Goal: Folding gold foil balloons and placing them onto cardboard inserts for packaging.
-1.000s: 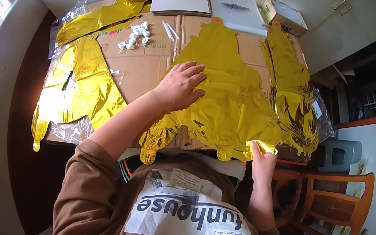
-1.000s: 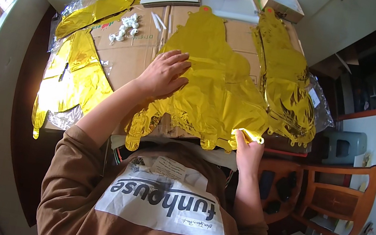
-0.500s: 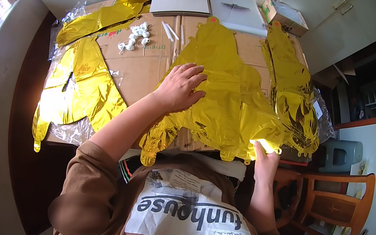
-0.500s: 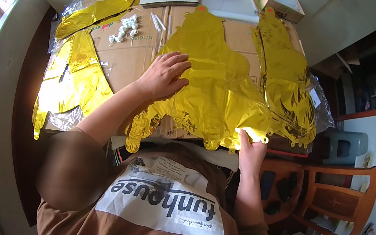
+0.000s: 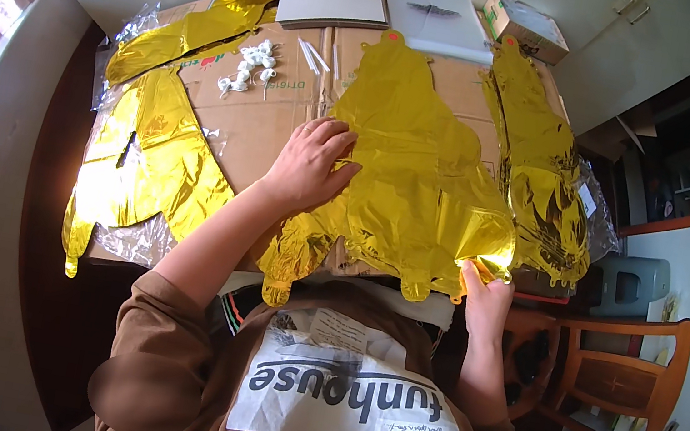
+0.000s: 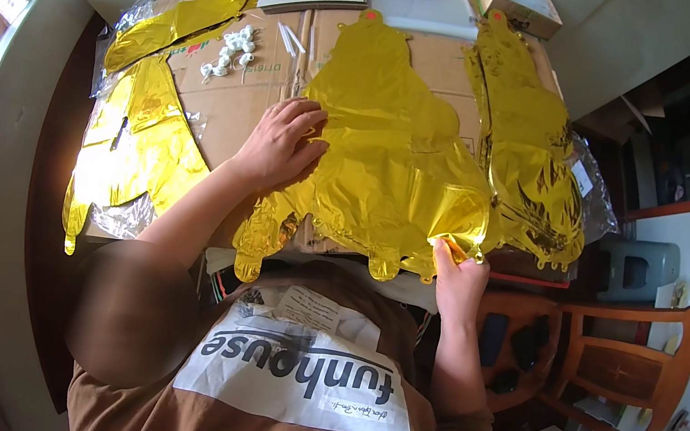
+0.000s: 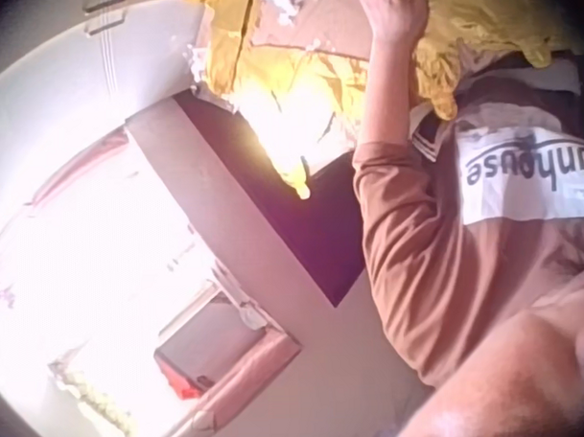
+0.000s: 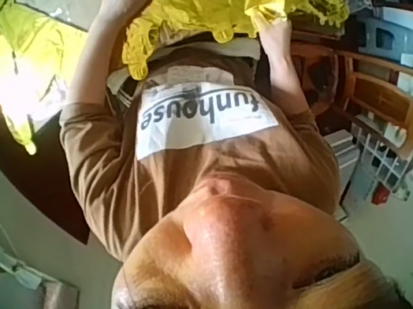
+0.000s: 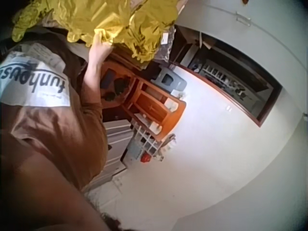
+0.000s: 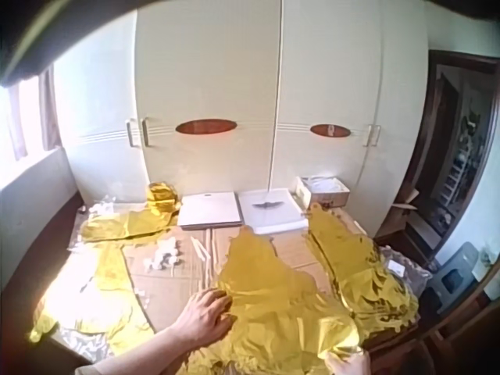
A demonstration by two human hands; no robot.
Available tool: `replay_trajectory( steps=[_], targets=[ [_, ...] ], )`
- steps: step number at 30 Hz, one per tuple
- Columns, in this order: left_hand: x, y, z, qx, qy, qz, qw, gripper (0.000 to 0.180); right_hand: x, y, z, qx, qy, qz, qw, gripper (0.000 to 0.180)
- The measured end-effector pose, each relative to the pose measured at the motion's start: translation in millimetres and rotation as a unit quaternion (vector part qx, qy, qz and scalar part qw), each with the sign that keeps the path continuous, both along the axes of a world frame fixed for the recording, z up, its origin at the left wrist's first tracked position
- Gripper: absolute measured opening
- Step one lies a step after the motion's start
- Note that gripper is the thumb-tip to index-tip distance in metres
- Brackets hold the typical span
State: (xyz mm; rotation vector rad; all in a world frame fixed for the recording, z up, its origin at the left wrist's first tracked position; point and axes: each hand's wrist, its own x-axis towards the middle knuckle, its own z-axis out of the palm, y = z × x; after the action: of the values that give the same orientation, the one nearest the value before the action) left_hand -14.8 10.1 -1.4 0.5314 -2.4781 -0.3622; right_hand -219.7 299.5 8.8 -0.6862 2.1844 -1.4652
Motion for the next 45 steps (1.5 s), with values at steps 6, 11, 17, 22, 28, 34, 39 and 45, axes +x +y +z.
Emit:
replay_trajectory(
  steps=[6, 11, 17, 22, 28, 34, 39, 45],
  targets=[
    [-2, 1, 0, 0.008, -0.018, 0.003, 1.0, 0.045, -2, 5, -1, -0.012, -0.003, -0.008, 1.0, 0.018],
    [-3, 2, 0, 0.004, -0.015, 0.001, 1.0, 0.043, -5, 3, -6, -0.024, -0.004, -0.005, 1.0, 0.015],
    [-3, 0, -3, -0.016, -0.012, 0.001, 1.0, 0.043, -4, 3, -6, -0.035, 0.013, -0.011, 0.999, 0.016],
    [0, 2, -1, -0.012, -0.015, -0.003, 1.0, 0.04, -4, 2, -11, -0.035, 0.016, -0.009, 0.999, 0.016],
    [3, -4, 6, -0.003, 0.018, 0.006, 1.0, 0.04, -2, 3, -7, -0.026, 0.013, -0.001, 1.0, 0.015],
    [-2, 3, 25, 0.016, -0.007, -0.049, 0.999, 0.033, -3, 4, -11, -0.036, 0.001, -0.01, 0.999, 0.015],
    [-20, 14, 21, -0.029, -0.024, -0.128, 0.991, 0.036, -6, 5, -10, -0.022, -0.017, -0.01, 1.0, 0.013],
    [-29, 16, 14, 0.012, -0.053, -0.159, 0.986, 0.048, -11, 6, -12, 0.013, 0.048, -0.01, 0.999, 0.024]
  ],
)
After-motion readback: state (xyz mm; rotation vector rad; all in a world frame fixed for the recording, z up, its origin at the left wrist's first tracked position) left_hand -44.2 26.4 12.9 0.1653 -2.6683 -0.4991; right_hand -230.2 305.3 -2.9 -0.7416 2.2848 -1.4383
